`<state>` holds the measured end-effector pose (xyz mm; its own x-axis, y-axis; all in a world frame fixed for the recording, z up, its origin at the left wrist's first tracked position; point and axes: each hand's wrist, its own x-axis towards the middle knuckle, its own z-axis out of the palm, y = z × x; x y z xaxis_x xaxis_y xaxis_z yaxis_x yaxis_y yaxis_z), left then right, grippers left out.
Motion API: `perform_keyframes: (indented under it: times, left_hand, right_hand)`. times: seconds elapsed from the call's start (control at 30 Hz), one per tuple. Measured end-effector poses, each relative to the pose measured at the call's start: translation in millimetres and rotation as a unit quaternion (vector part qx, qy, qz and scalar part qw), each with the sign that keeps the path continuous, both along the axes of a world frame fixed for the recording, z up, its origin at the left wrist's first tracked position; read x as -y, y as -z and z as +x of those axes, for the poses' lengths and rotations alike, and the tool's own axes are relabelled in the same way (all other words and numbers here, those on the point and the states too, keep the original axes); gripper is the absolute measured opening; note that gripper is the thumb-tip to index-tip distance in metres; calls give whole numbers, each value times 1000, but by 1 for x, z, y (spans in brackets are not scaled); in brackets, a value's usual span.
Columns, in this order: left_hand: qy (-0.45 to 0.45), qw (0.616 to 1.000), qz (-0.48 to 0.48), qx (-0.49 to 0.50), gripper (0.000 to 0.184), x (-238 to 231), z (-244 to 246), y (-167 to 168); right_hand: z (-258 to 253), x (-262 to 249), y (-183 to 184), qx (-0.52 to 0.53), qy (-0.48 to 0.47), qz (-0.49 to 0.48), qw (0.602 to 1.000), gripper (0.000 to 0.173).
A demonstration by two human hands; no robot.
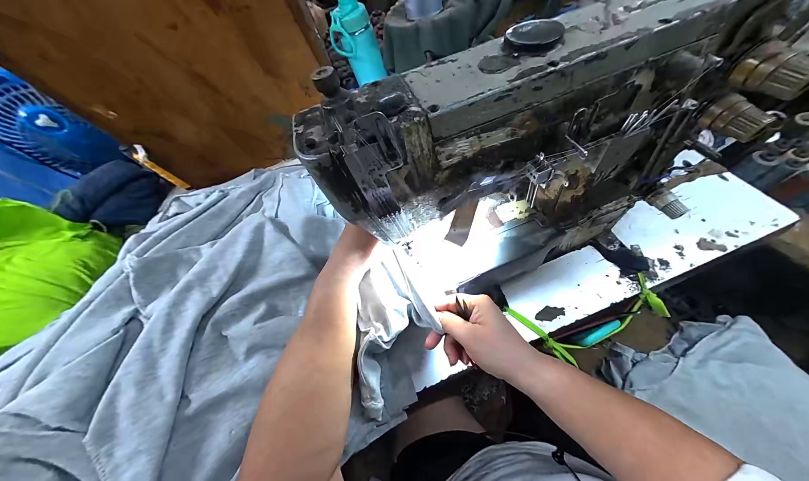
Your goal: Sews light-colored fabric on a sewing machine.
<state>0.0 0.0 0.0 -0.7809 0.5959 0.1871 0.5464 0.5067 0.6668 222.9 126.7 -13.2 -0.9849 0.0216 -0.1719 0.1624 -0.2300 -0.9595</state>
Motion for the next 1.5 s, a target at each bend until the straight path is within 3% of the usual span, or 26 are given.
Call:
perform_keyframes:
  times: [0.13, 0.2, 0.27, 0.4, 0.43, 0.5, 0.53, 0.57, 0.6, 0.63, 0.67, 0.7, 0.73, 0.77, 0.8, 0.83, 0.9, 0.93, 1.0, 1.1, 1.2, 1.3, 1.43, 1.5]
  left_hand:
    - [2, 995, -12, -98, 24, 2, 9, -11]
    - [-43, 984, -126, -117, 25, -1, 49, -60]
    - [-90, 977, -141, -131, 15, 6, 85, -83]
    - [-140, 977, -127, -97, 6, 15, 133, -56]
    - [-154, 977, -122, -84, 14, 15, 132, -47]
    - [-164, 985, -13, -49, 17, 18, 123, -31]
    - [-154, 983, 98, 15, 16, 20, 120, -28]
    - [-124, 954, 250, 113, 18, 21, 121, -30]
    - [-89, 884, 397, 230, 22, 20, 126, -37]
    - [-64, 810, 487, 319, 26, 18, 131, -44]
    - [-51, 772, 519, 363, 28, 16, 136, -50]
    - [-38, 779, 510, 363, 27, 15, 138, -52]
    - [-18, 832, 459, 313, 23, 17, 138, -52]
    - [8, 914, 354, 200, 16, 21, 135, -51]
    - [32, 980, 190, 37, 7, 27, 133, -53]
    - [63, 993, 9, -99, 11, 29, 135, -60]
    - [173, 935, -277, -140, 25, 20, 146, -79]
    - [220, 897, -336, -184, 20, 17, 143, -73]
    - [246, 869, -335, -270, 12, 20, 123, -60]
    - [142, 858, -439, -226, 18, 17, 90, -82]
    - [105, 855, -414, -295, 12, 20, 71, -88]
    - [142, 856, -374, -326, 15, 24, 84, -97]
    - [281, 849, -389, -222, 22, 26, 111, -107]
    - [295, 844, -396, -209, 22, 26, 113, -103]
  right_hand:
    - [-13, 6, 1, -4, 33, 9, 999, 19]
    - [-19, 8, -2, 3, 49, 26, 998, 19]
    - [-21, 11, -1, 0, 66, 32, 997, 20]
    - [-22, 16, 3, -18, 89, 32, 995, 20]
    - [-22, 17, 3, -14, 93, 27, 995, 20]
    - [-22, 16, -2, 18, 88, -9, 996, 23]
    - [-21, 14, -6, 38, 75, -39, 996, 26]
    - [-21, 10, -9, 51, 57, -69, 995, 31]
    - [-21, 6, -11, 44, 36, -89, 994, 35]
    - [-21, 3, -13, 18, 18, -75, 997, 35]
    - [-22, 1, -16, -22, 16, -14, 1000, 30]
    - [-21, 0, -19, -70, 37, 92, 993, 25]
    - [-18, 1, -21, -124, 61, 210, 968, 22]
    - [-13, 2, -22, -173, 59, 291, 939, 23]
    - [-8, 1, -21, -213, 33, 329, 919, 25]
    - [-2, 1, -16, -247, 6, 329, 911, 26]
    - [6, 2, 1, -273, -23, 293, 916, 25]
    - [8, 2, 14, -256, -26, 269, 928, 24]
    - [6, 1, 31, -212, -13, 235, 949, 22]
    - [-10, 0, 31, -211, 26, 251, 944, 20]
    - [-22, 0, 23, -235, 46, 282, 929, 21]
    - [-24, -3, 18, -223, 33, 286, 931, 22]
    - [-18, -4, 30, -250, 20, 269, 930, 18]
    - [-17, -3, 34, -265, 22, 266, 927, 16]
